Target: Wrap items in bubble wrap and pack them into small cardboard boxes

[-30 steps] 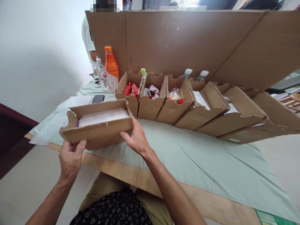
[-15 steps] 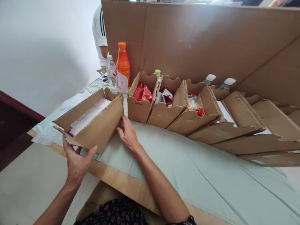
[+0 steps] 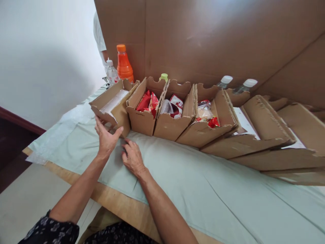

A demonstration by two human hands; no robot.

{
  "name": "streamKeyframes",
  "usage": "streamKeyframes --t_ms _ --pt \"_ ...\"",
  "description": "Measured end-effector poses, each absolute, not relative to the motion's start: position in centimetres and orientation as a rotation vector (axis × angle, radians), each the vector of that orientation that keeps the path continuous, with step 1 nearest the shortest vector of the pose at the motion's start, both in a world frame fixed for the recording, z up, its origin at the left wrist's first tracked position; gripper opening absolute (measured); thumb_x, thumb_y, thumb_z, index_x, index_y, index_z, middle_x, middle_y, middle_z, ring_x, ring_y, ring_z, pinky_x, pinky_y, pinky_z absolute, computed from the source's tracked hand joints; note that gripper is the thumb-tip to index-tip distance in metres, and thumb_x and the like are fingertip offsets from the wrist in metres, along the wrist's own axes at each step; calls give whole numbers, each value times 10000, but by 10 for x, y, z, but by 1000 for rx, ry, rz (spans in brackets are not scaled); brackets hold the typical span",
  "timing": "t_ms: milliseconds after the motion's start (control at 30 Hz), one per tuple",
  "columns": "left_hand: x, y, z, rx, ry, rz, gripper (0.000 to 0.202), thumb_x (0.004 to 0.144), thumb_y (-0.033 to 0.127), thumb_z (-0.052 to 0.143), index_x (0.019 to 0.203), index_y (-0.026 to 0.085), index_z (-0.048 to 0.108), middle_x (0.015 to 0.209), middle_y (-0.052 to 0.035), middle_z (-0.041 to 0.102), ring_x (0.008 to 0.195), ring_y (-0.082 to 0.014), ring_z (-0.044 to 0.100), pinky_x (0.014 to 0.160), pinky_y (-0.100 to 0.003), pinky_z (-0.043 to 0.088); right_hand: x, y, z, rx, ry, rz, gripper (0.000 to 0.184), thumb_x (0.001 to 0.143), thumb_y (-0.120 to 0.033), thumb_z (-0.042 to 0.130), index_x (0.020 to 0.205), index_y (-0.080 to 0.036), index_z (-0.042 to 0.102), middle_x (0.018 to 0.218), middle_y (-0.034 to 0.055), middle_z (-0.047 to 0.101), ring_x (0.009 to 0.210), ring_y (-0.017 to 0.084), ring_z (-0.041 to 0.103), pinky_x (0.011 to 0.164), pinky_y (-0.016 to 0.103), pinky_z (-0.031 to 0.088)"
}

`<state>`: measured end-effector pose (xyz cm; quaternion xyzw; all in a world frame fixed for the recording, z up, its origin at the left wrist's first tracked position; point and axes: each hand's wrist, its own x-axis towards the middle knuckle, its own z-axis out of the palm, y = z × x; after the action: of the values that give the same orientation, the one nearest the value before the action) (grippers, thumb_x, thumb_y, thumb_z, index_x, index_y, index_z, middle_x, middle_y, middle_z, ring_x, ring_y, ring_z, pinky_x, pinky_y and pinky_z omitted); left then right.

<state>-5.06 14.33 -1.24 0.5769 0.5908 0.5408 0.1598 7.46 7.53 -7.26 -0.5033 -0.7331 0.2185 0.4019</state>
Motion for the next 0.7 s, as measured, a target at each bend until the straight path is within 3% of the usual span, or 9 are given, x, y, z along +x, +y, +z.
streamKeyframes --t_ms 167,400,567,700 --pt "-32 168 -20 1740 1560 1516 1065 838 401 756 1653 193 103 1697 -234 176 1605 -386 178 1302 -577 179 74 77 -75 -1293 -1855 548 323 855 -113 603 1142 -172 738 1423 160 634 1290 286 589 1127 484 475" --pt "-28 180 -25 1757 1557 1510 1016 848 338 695 1654 212 89 1711 -205 164 1606 -363 187 1311 -550 163 74 76 -70 -1305 -1866 532 295 868 -119 592 1107 -191 748 1397 139 655 1265 274 606 1110 472 488" --pt "-58 161 -33 1900 1550 1386 891 872 364 661 1631 206 222 1691 -198 273 1590 -343 263 1277 -544 279 75 77 -68 -1291 -1858 524 267 892 -127 550 1059 -180 752 1378 156 672 1233 284 624 1089 484 504" --pt "-121 141 -38 2048 1875 1006 699 855 352 650 1501 148 478 1564 -203 490 1524 -326 400 1264 -494 325 75 80 -72 -1286 -1842 528 264 902 -153 550 1074 -180 749 1390 156 673 1234 299 624 1097 512 496"
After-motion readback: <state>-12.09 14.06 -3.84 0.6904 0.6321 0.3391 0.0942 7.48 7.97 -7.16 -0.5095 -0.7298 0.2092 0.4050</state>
